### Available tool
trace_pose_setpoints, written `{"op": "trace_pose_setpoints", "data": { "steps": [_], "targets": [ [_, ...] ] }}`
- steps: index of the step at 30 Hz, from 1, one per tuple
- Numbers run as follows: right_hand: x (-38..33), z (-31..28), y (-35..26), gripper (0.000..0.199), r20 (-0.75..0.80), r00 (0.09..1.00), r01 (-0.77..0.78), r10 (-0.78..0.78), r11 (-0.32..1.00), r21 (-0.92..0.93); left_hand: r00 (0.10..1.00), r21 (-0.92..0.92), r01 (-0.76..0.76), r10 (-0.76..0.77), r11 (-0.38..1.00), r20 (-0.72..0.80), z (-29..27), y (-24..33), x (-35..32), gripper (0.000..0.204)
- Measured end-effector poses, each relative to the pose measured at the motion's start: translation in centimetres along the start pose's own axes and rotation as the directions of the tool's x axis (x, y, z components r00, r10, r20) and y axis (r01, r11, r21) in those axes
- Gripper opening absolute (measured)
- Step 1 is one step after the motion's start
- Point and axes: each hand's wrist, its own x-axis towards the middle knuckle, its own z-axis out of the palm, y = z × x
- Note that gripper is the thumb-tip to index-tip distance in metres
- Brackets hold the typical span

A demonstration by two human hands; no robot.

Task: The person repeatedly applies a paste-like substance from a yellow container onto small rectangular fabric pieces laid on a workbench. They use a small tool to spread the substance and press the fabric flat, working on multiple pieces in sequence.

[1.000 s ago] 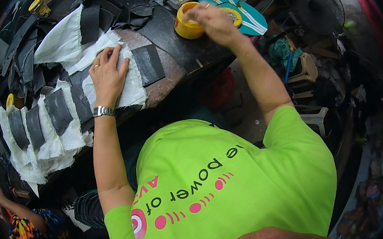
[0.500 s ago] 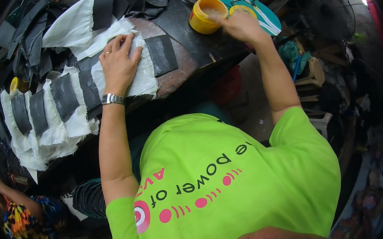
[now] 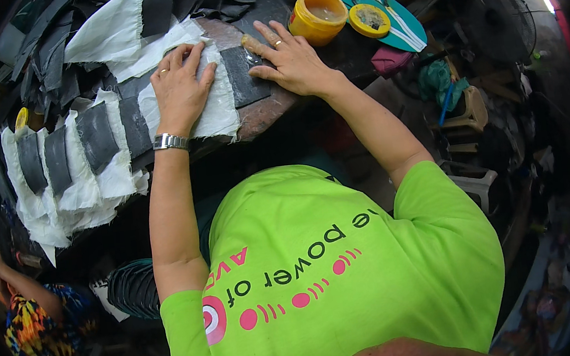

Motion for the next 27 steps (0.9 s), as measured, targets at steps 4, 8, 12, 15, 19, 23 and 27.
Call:
{"op": "trace_pose_setpoints", "data": {
  "steps": [4, 8, 12, 15, 19, 23, 27],
  "targets": [
    [0.4, -0.4, 0.5, 0.065, 0.076, 0.997, 0.021, -0.024, 0.999, 0.042, 1.000, -0.001, 0.004, -0.004, 1.000, 0.008, 0.0, 0.0, -0.1, 0.048],
    [-0.8, -0.9, 0.7, 0.059, 0.130, 0.985, 0.113, -0.114, 0.993, 0.016, 1.000, -0.002, -0.012, 0.012, 1.000, -0.001, 0.1, -0.2, 0.0, 0.048],
    [-2.8, -1.5, 0.4, 0.057, 0.187, 0.962, 0.190, -0.201, 0.979, 0.073, 1.000, 0.009, -0.016, 0.016, 1.000, 0.021, 0.0, -0.3, 0.3, 0.047],
    [-4.1, -2.0, -0.4, 0.059, 0.200, 0.949, 0.225, -0.243, 0.968, 0.111, 0.996, 0.025, -0.021, 0.018, 0.999, 0.088, -0.6, -0.4, 0.9, 0.046],
    [-3.9, -3.6, -0.5, 0.055, 0.136, 0.952, 0.206, -0.275, 0.902, 0.380, 0.974, 0.012, -0.010, 0.007, 1.000, 0.226, -1.8, -0.8, 2.4, 0.044],
    [-1.8, -4.7, -0.4, 0.073, -0.193, 0.980, 0.188, -0.044, 0.507, 0.841, 0.946, -0.055, 0.017, 0.002, 0.998, 0.326, -2.3, -1.5, 4.0, 0.046],
    [2.0, -3.5, -0.9, 0.068, -0.145, 0.986, 0.104, 0.076, 0.392, 0.914, 0.957, -0.014, -0.009, 0.012, 1.000, 0.289, -1.8, -1.3, 4.0, 0.047]
  ]
}}
